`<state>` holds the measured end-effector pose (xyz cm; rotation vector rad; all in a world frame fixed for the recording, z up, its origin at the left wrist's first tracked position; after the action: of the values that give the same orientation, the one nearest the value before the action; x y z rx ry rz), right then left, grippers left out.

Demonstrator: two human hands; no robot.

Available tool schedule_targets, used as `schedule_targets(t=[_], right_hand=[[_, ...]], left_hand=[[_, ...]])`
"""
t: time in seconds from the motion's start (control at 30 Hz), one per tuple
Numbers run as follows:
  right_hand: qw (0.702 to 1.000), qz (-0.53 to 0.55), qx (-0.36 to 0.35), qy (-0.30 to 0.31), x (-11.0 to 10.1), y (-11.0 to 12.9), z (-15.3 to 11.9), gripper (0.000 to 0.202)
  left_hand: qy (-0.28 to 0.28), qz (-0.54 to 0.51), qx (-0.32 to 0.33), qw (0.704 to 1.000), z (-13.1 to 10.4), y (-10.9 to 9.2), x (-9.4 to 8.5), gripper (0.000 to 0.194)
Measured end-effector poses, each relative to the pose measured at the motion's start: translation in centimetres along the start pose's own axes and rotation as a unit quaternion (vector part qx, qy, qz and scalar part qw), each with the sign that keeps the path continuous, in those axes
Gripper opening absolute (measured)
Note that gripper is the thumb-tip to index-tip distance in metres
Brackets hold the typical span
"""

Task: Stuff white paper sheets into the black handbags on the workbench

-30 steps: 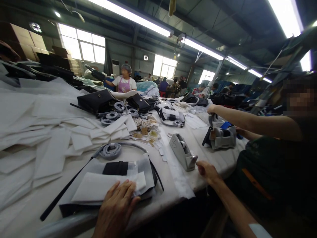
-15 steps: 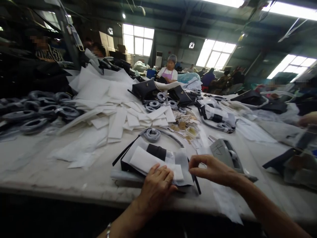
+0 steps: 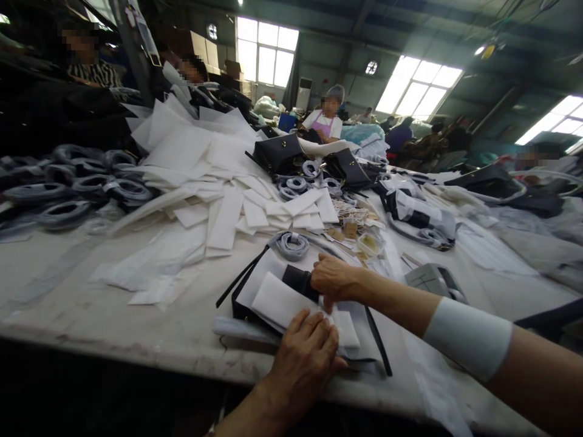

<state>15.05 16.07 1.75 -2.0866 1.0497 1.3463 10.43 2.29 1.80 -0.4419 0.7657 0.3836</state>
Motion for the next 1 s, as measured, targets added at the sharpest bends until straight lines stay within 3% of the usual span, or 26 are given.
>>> schedule_targets(t=[0.07,0.13,0.23,0.4,0.47,0.57,0.67,0.73,0.83,0.93,1.0], right_hand=[[0.998,0.048,0.032,-0.014,0.1,-2.3,-0.2,0.048],[0.979,0.175,0.104,0.005,1.2,-5.6,-1.1,0.061],[0.935,0.307,0.177,-0.002,2.7,-9.1,-3.0,0.056],[0.922,0.333,0.189,-0.064,3.5,-9.6,-4.1,0.037],[0.919,0.313,0.214,-0.107,2.7,-9.4,-4.7,0.033],[0.905,0.274,0.25,-0.207,0.3,-8.0,-6.7,0.029],[0.881,0.283,0.215,-0.311,-0.4,-3.7,-8.8,0.029],[0.87,0.283,0.165,-0.369,1.1,-0.1,-9.7,0.037],[0.875,0.219,0.12,-0.415,5.0,3.8,-10.4,0.042],[0.883,0.146,0.108,-0.433,7.4,5.0,-10.2,0.044],[0.891,0.105,0.098,-0.431,7.5,5.5,-9.9,0.052]], left_hand=[[-0.003,-0.001,0.0,1.0,0.0,0.0,0.0,0.041],[-0.005,-0.003,-0.003,1.0,0.0,0.1,0.0,0.038],[-0.001,-0.006,-0.003,1.0,-0.1,0.1,0.1,0.035],[0.02,0.0,-0.004,1.0,-0.2,0.2,0.5,0.033],[0.022,0.004,-0.003,1.0,-0.2,0.2,0.6,0.033],[0.017,0.008,0.002,1.0,-0.2,0.2,0.4,0.032],[0.014,0.007,-0.001,1.0,-0.2,0.1,0.6,0.03],[0.002,0.005,0.001,1.0,-0.3,0.0,0.8,0.026],[-0.007,0.043,0.038,0.998,-0.5,-0.6,1.0,0.029],[0.028,0.098,0.068,0.993,-0.8,0.3,-0.2,0.037],[0.051,0.121,0.063,0.989,-1.0,2.3,-2.5,0.039]])
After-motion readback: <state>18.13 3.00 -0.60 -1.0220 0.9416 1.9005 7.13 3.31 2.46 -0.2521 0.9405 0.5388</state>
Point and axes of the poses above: each hand's wrist, its own z-axis towards the middle knuckle, its own x-axis out of the palm, y = z × x, the point moved 9 cm from there along z, towards the middle knuckle, and after that the axes turned 4 degrees about z, right-handed, at the moved point
